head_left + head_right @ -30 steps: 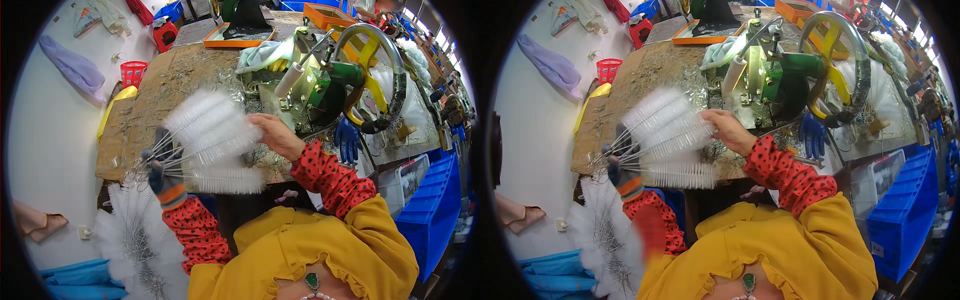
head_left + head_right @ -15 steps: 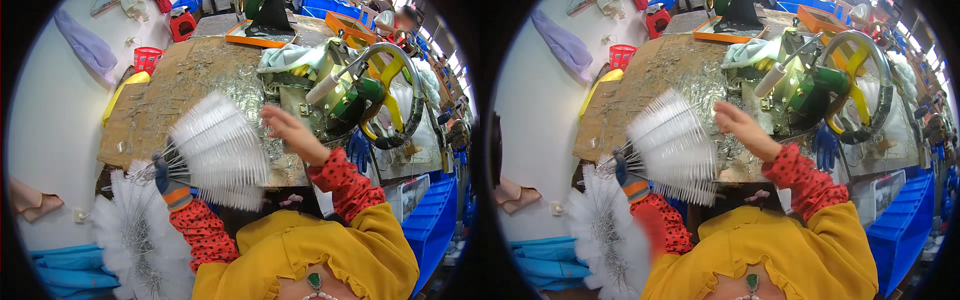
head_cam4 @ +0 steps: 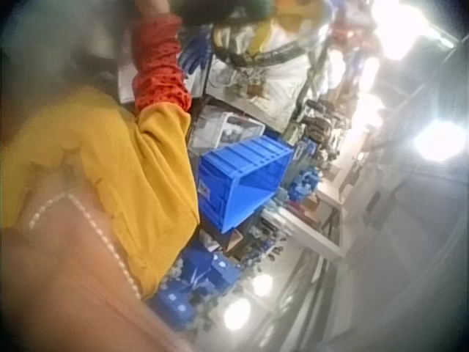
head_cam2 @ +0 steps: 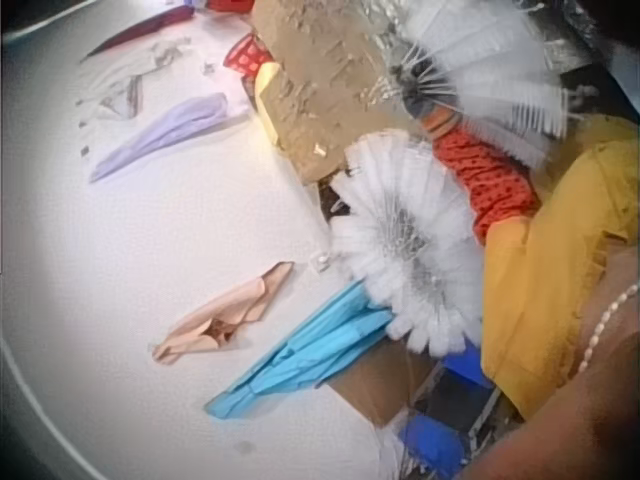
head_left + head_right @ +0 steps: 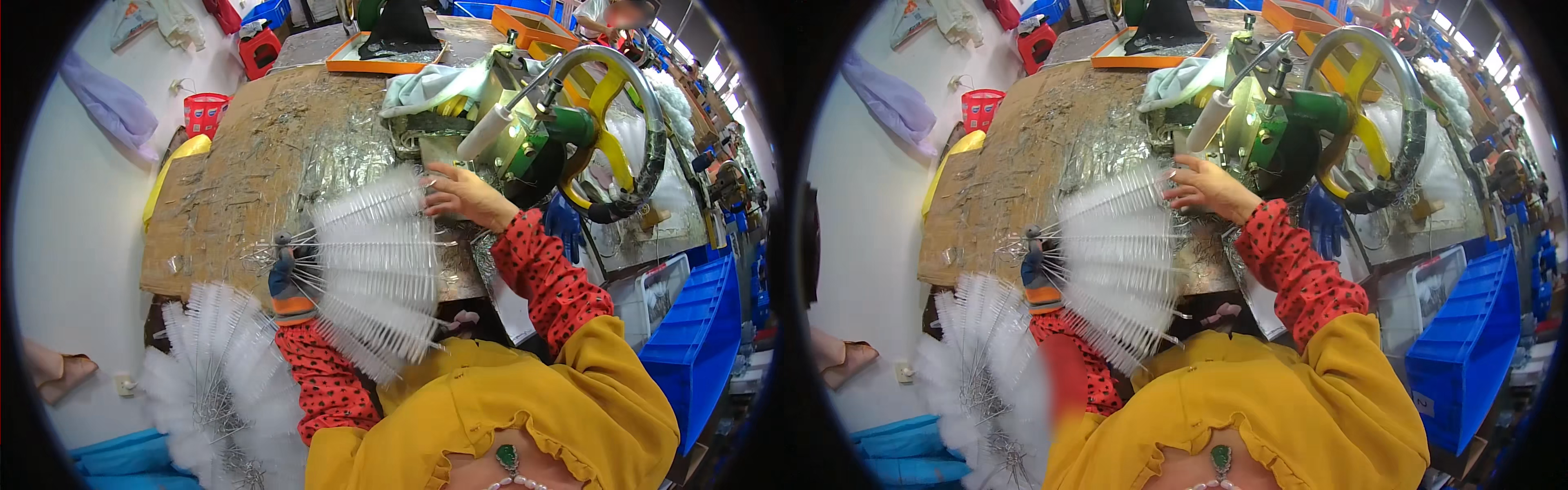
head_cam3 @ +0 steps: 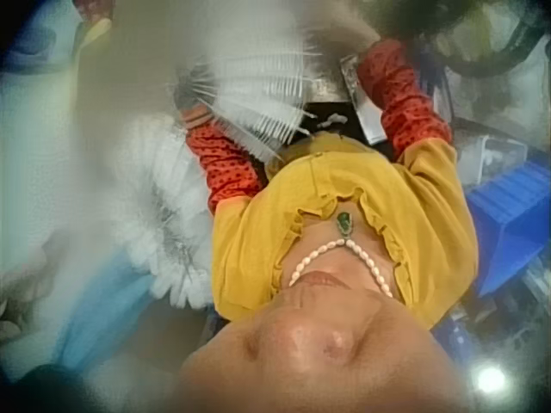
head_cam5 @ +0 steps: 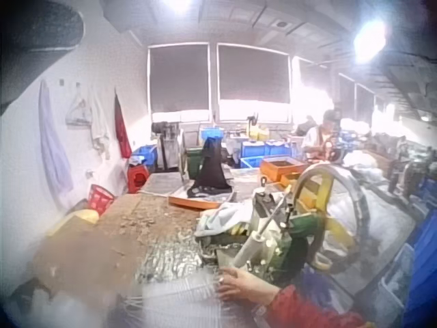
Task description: Operate a manual-wheel machine to process and trim industrial bottle brushes at a factory workbench.
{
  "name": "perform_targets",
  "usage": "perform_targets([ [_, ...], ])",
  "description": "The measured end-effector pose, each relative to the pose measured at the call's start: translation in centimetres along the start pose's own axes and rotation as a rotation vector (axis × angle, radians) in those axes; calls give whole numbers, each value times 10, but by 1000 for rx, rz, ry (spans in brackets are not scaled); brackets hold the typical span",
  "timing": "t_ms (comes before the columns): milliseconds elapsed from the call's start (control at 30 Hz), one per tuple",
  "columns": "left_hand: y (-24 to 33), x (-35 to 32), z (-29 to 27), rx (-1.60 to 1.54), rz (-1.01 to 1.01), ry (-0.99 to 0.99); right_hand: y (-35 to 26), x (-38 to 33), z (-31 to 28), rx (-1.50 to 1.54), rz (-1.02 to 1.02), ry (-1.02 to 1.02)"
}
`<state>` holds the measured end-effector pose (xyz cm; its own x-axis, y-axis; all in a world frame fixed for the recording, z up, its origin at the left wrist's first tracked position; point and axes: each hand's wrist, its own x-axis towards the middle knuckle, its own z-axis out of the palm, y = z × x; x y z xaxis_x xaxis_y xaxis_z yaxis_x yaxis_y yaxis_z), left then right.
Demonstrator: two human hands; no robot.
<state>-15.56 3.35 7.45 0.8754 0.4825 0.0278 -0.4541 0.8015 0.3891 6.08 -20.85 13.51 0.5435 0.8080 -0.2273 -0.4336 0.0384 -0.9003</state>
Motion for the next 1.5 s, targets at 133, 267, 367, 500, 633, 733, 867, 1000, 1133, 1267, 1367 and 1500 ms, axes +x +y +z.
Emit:
perform_targets([
  [133,-2,7,-14,-26,-19,-89,-26,-33,33,-859,-277,222],
  [267,-10,8,-28,-53,-43,-12,-3,-35,108,-1551,-866,44],
  [367,-21,4,6,-148,-132,64,52,-3,108,-1666,-680,-48],
  [500,-21,16,-28,-73,-197,399,75,0,109,-1700,-649,-202],
  [633,-23,17,-27,-45,-226,420,77,-2,102,-1666,-648,-211],
  [733,-19,15,-15,-12,-251,436,50,-18,97,-1376,-717,-200],
  [867,9,-8,30,59,-129,96,-8,-61,68,-1211,-996,214],
  [1000,16,-1,36,98,-220,-129,0,-51,20,-347,-354,392],
  [1133,3,11,39,106,-331,-146,16,-21,-2,111,87,123],
  [1267,-4,29,39,76,-368,-52,17,-10,-10,51,119,37],
  [1367,-4,55,19,14,-445,-34,13,-18,-9,-158,55,214],
  [1500,0,93,-13,35,-421,5,-1,-79,-1,-818,-327,329],
])
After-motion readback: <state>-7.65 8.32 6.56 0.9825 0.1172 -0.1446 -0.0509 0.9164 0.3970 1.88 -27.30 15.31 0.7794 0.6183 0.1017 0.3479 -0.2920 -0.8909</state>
